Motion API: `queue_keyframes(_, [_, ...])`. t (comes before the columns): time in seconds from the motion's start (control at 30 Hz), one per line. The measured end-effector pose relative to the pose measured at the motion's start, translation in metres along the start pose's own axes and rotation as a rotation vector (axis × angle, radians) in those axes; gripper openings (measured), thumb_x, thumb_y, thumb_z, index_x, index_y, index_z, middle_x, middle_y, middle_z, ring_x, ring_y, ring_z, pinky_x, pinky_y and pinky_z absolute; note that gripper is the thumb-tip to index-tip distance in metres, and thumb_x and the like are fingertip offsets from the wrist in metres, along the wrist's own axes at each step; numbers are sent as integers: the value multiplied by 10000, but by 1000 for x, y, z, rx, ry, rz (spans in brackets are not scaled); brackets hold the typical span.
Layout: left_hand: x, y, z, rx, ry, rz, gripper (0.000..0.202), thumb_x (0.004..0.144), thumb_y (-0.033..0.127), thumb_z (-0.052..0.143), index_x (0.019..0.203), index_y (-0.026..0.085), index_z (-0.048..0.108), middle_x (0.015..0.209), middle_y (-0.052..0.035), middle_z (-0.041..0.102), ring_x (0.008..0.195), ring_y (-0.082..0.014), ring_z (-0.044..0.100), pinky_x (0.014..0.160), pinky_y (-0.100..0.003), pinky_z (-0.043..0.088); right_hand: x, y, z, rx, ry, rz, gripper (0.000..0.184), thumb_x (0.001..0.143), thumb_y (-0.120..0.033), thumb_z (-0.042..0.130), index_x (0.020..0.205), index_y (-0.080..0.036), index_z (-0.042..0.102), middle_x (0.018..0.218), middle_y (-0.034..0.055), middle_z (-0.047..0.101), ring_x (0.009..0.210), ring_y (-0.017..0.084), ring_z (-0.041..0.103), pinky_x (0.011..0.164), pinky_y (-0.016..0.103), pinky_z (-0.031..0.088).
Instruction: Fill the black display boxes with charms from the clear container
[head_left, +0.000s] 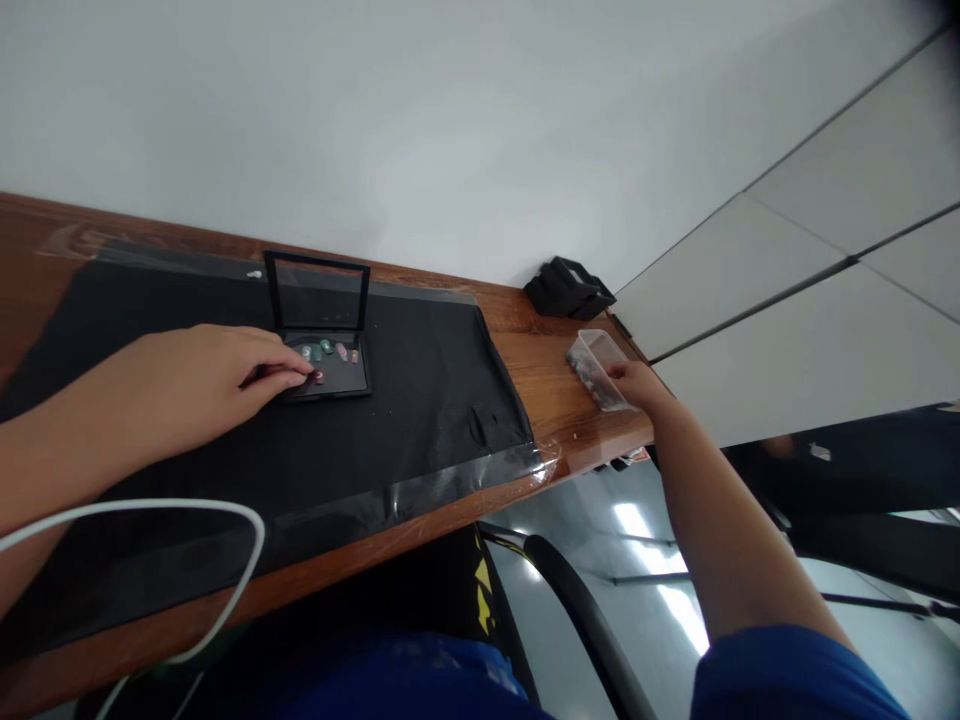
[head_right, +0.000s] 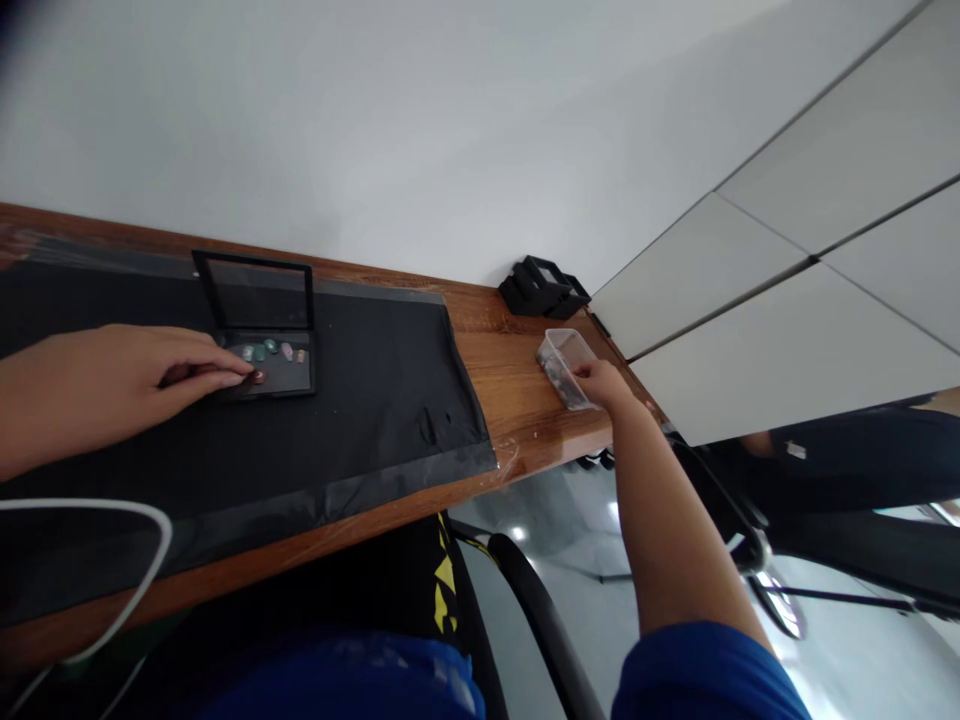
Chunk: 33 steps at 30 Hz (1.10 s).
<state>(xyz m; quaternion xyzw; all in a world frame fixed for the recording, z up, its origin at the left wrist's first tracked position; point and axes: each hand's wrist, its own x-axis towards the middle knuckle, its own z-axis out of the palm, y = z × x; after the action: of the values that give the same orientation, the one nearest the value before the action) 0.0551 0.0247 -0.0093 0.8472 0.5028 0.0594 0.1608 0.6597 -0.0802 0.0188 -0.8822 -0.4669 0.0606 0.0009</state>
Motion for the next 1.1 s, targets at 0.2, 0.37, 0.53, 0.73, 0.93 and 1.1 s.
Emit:
queue_keyframes(0.2, [0, -4, 2, -5, -32, -30, 585, 902, 673, 444, 1167, 344, 848, 1122, -46, 844, 1014, -341, 751, 806, -417, 503, 2, 3, 1, 6, 17, -7, 366, 824, -471, 728, 876, -129, 848, 714, 72, 759, 724, 245, 722, 645, 291, 472])
queue_keyframes(0.37, [-1, -2, 0, 23, -48, -69, 519, 935, 667, 487, 1149, 369, 853, 969, -25, 836, 867, -303, 737, 718, -369, 453, 4, 5, 1, 19, 20, -13, 379, 828, -498, 716, 847, -140, 842, 722, 81, 765, 743, 258, 731, 651, 300, 481])
queue_keyframes(0.53, [-1, -5, -1, 8, -64, -55, 530, 951, 648, 473, 1171, 362, 861, 1096, -23, 859, 955, -312, 754, 743, -368, 468, 6, 8, 4, 26, 39, -20, 336, 799, -465, 710, 799, -147, 820, 701, 76, 746, 736, 257, 720, 636, 299, 471])
queue_keyframes(0.73, [0, -7, -1, -11, -59, -48, 541, 945, 657, 476, 1186, 371, 867, 1175, -7, 863, 1025, -307, 777, 786, -377, 514, 8, 10, 6, 49, 45, -29, 332, 769, -479, 721, 785, -162, 818, 703, 71, 750, 730, 254, 722, 618, 294, 466])
queue_keyframes(0.93, [-1, -4, -6, -21, -79, -66, 552, 915, 667, 484, 1202, 389, 864, 1114, -4, 867, 950, -289, 774, 761, -361, 499, 5, 6, 1, 79, 48, -18, 287, 777, -440, 723, 777, -167, 815, 679, 64, 747, 709, 257, 722, 625, 298, 478])
queue_keyframes(1.1, [-2, -7, -5, -25, -59, -50, 588, 903, 693, 467, 1213, 378, 854, 932, -12, 836, 778, -251, 732, 684, -351, 467, -5, -8, -12, 103, 194, 35, 201, 846, -369, 698, 779, -193, 765, 722, 83, 743, 736, 259, 688, 681, 335, 484])
